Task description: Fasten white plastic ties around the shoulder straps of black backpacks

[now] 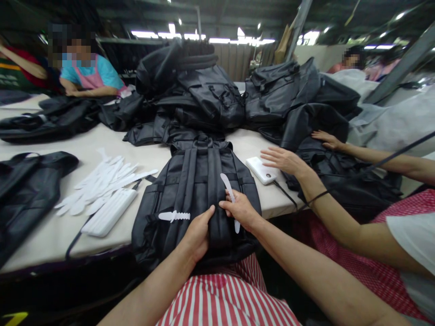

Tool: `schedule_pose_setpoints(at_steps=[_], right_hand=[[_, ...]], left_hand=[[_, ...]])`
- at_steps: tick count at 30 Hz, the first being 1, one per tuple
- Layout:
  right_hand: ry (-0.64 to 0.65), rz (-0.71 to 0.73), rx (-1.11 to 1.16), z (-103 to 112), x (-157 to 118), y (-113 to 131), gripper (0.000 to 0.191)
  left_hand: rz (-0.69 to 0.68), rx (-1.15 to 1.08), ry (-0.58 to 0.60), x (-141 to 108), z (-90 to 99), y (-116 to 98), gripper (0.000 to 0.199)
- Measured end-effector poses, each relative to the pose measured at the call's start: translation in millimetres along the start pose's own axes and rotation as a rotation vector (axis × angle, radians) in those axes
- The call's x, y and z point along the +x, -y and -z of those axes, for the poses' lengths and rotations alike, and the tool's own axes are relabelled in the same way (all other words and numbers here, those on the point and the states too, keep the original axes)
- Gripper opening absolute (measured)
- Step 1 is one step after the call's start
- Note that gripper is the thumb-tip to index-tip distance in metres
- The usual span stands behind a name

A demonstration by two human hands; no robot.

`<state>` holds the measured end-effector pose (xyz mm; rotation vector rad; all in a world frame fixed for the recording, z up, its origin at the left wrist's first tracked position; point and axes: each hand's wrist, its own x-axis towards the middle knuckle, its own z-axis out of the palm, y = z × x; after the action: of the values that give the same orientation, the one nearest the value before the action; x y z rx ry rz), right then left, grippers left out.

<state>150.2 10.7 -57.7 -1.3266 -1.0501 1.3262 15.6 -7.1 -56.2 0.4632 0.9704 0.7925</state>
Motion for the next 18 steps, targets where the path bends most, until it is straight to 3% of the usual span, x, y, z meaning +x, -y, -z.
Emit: schedule_pose_setpoints(at_steps=[6,13,18], right_hand=[[-0.033,0.019,-0.008,2,-1,-1,0.035],[-0.037,0.065,-0.038,-3,0,-8,0.032],[-0.032,0.138,-0.351,2,-8,5,0.024]], left_hand=[[0.011,0.077,0.004,-3,-5.5,-1,0.03],[0.002,0.099,0.011,-2,1.3,2,0.029],[-0.059,0.107,0.004,0,6.2,5,0.032]])
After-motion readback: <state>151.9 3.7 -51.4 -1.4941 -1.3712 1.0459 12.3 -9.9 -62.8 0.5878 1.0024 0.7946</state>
